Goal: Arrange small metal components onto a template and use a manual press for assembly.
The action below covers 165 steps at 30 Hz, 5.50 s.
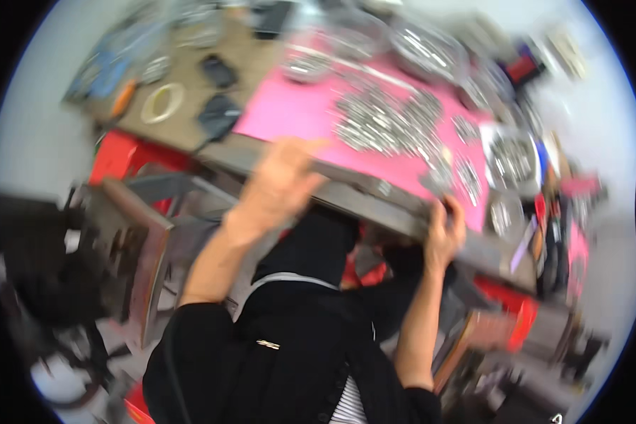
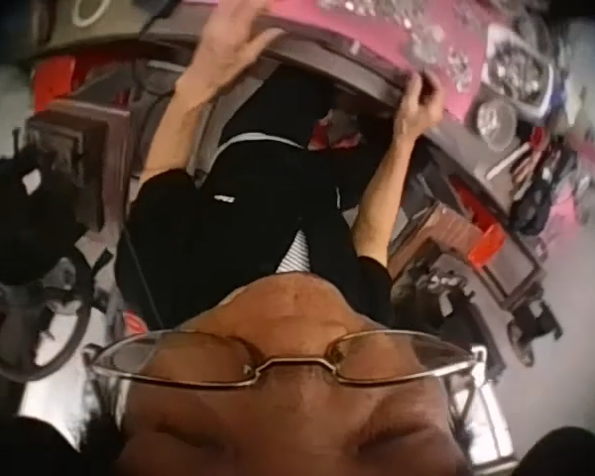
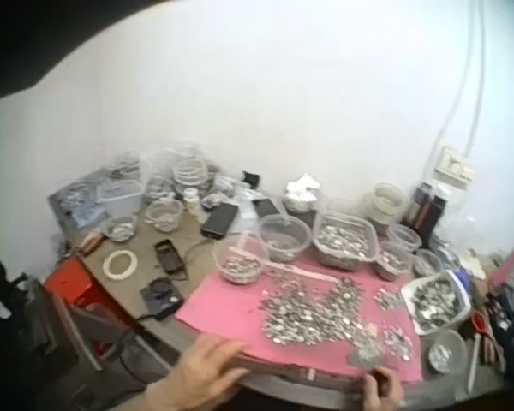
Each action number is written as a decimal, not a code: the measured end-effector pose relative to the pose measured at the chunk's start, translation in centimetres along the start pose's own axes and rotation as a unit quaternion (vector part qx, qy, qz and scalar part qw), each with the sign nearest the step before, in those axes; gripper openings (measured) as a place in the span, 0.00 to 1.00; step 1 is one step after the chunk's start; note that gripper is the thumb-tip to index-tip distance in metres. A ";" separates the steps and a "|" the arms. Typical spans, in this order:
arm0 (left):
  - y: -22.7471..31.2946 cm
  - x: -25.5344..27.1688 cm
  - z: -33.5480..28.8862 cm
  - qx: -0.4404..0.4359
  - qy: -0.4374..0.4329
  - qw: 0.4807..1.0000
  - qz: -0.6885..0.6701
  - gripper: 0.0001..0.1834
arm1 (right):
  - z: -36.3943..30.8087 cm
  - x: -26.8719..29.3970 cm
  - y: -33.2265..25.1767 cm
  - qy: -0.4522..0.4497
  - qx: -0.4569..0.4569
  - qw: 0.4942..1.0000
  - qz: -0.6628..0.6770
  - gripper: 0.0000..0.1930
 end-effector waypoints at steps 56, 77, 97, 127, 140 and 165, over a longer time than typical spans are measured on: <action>3.3 -16.5 0.0 -0.080 0.074 0.994 0.008 0.09 | -1.9 2.2 0.0 0.051 -0.016 0.999 -0.006 0.10; 4.3 -14.5 0.8 -0.018 -0.014 0.992 -0.126 0.18 | 4.0 4.3 -2.1 -0.099 0.147 0.981 -0.084 0.02; 4.4 -14.4 0.9 -0.012 -0.047 0.993 -0.105 0.21 | 18.0 -1.5 5.5 -0.023 0.102 0.957 -0.269 0.07; 5.5 -15.2 1.1 -0.024 -0.039 0.998 -0.040 0.21 | 1.6 2.0 -2.8 -0.150 0.056 0.985 0.064 0.06; 5.7 -15.1 1.5 -0.020 -0.038 0.998 -0.043 0.21 | 3.3 2.7 -4.3 -0.216 0.153 0.964 -0.017 0.06; -3.6 -21.6 15.9 0.015 -0.071 0.997 0.011 0.06 | 15.7 -7.9 -0.4 -0.137 0.163 0.966 -0.150 0.07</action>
Point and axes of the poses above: each hand's wrist, its own z-axis towards the middle knuckle, its own x-axis out of the back of the hand, y = z × x, the point moved 4 cm from there along z, towards the middle knuckle, and after that the axes turned 4 degrees about -z, right-handed, at the moved point
